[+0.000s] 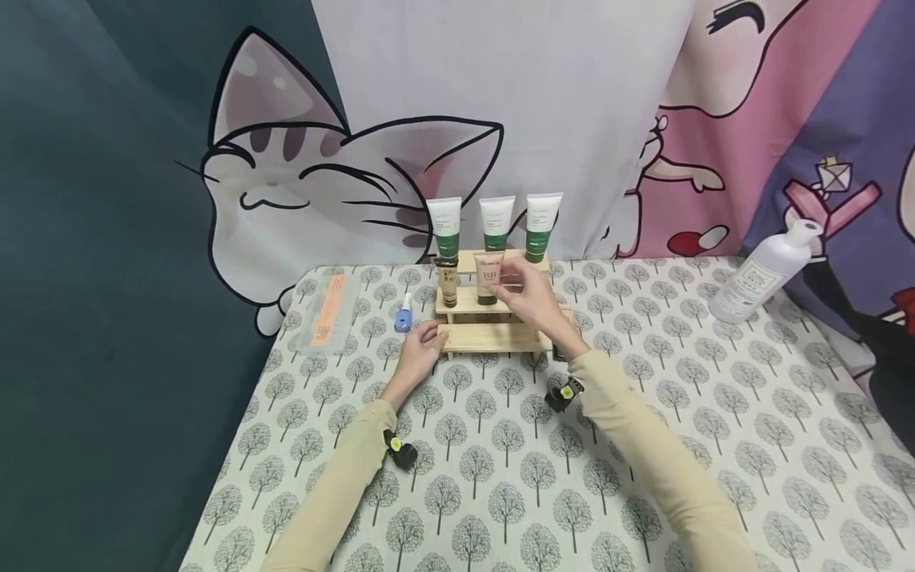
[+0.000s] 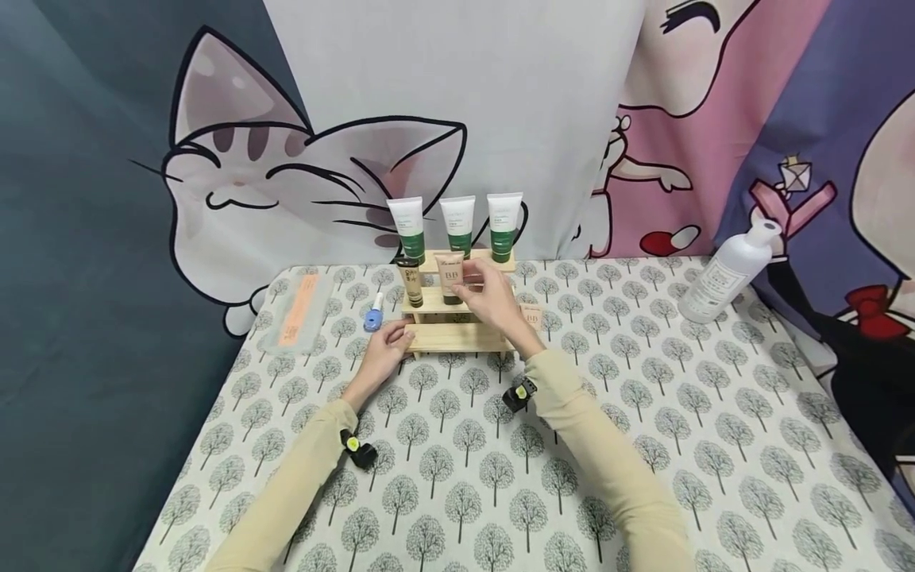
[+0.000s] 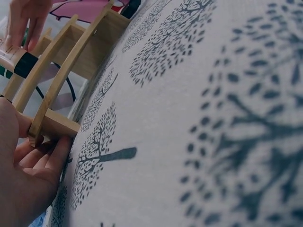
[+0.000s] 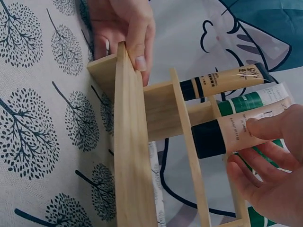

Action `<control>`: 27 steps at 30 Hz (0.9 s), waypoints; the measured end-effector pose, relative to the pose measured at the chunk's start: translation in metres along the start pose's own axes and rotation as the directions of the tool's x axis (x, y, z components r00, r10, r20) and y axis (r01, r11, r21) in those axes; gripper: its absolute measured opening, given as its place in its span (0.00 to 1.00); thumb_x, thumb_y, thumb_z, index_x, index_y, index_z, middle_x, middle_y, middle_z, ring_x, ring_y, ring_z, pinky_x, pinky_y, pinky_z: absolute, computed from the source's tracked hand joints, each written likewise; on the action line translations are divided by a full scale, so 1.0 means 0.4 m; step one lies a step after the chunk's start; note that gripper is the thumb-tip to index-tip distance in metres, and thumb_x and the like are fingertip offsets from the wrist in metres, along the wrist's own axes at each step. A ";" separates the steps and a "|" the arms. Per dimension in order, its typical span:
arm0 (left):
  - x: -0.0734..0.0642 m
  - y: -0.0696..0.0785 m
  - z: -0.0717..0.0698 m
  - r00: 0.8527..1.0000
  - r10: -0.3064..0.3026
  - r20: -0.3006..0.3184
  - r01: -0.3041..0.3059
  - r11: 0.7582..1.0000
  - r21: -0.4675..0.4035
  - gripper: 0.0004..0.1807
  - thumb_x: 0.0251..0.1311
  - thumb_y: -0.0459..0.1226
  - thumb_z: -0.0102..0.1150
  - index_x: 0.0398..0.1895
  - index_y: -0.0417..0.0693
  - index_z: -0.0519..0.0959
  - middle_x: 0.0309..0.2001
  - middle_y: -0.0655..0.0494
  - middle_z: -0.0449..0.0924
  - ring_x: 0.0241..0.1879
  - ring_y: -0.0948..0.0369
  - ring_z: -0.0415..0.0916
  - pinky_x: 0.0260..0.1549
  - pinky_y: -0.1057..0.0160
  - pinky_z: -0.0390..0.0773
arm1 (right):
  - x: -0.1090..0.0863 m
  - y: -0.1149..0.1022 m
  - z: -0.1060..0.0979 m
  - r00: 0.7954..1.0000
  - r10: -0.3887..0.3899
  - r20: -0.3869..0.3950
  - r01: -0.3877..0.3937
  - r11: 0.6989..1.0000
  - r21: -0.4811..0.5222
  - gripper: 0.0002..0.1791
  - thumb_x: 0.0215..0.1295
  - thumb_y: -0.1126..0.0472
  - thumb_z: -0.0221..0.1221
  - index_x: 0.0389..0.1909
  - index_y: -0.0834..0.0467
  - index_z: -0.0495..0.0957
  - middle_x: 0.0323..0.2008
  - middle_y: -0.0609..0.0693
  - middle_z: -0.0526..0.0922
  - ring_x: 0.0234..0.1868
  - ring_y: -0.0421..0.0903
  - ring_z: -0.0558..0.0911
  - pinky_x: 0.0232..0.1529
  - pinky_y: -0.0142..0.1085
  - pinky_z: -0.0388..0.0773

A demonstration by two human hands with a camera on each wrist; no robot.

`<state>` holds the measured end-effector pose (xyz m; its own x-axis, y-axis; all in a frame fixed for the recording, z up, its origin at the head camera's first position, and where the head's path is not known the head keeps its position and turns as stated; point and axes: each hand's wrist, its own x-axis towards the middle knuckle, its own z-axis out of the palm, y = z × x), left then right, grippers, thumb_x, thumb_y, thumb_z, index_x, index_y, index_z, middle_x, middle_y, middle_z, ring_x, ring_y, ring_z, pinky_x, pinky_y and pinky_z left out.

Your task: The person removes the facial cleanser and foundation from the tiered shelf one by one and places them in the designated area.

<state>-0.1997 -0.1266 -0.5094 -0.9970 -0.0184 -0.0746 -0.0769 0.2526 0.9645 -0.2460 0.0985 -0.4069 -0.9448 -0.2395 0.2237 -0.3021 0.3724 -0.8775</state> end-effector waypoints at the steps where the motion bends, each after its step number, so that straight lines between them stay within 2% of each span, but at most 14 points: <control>1: -0.001 -0.001 0.001 1.000 -0.003 0.001 0.003 1.000 0.000 0.23 0.72 0.37 0.56 0.67 0.39 0.72 0.65 0.36 0.76 0.65 0.45 0.77 0.67 0.55 0.77 | 0.000 0.002 0.002 1.000 0.006 -0.002 -0.006 1.000 -0.007 0.22 0.63 0.71 0.65 0.58 0.68 0.74 0.57 0.67 0.80 0.56 0.63 0.83 0.62 0.51 0.82; 7: -0.004 -0.002 0.002 1.000 -0.012 0.005 0.012 1.000 0.000 0.24 0.72 0.37 0.55 0.68 0.39 0.71 0.65 0.36 0.75 0.65 0.45 0.76 0.67 0.55 0.77 | -0.003 0.008 0.010 0.999 0.032 -0.015 -0.032 0.999 -0.021 0.18 0.65 0.68 0.65 0.54 0.66 0.76 0.57 0.63 0.80 0.55 0.60 0.84 0.61 0.47 0.83; 12: -0.005 0.000 0.000 1.000 -0.006 0.007 0.006 1.000 -0.002 0.24 0.72 0.37 0.55 0.68 0.39 0.71 0.65 0.36 0.75 0.64 0.45 0.76 0.66 0.55 0.78 | -0.012 0.015 0.004 0.998 0.044 -0.034 -0.044 0.999 0.004 0.19 0.66 0.67 0.64 0.57 0.66 0.75 0.55 0.64 0.81 0.56 0.61 0.83 0.62 0.48 0.83; 19: -0.003 0.000 0.000 1.000 -0.003 0.008 0.003 1.000 0.007 0.24 0.72 0.37 0.55 0.68 0.40 0.71 0.66 0.36 0.75 0.65 0.45 0.76 0.66 0.55 0.78 | -0.025 0.017 -0.029 0.995 0.080 -0.060 -0.080 0.997 0.013 0.20 0.69 0.65 0.62 0.59 0.63 0.74 0.57 0.65 0.82 0.58 0.60 0.82 0.64 0.49 0.81; 27: 0.001 -0.005 0.001 1.000 -0.019 0.015 0.020 0.999 -0.034 0.24 0.72 0.37 0.56 0.68 0.40 0.71 0.65 0.36 0.75 0.65 0.45 0.76 0.67 0.55 0.77 | -0.041 0.012 -0.080 0.992 0.098 -0.078 -0.097 0.995 0.015 0.20 0.70 0.65 0.61 0.61 0.64 0.73 0.55 0.64 0.82 0.56 0.59 0.81 0.65 0.50 0.80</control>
<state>-0.2001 -0.1269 -0.5116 -0.9953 -0.0089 -0.0968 -0.0964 0.2189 0.9710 -0.2361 0.1331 -0.4013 -0.9767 -0.1318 0.1692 -0.2074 0.3800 -0.9014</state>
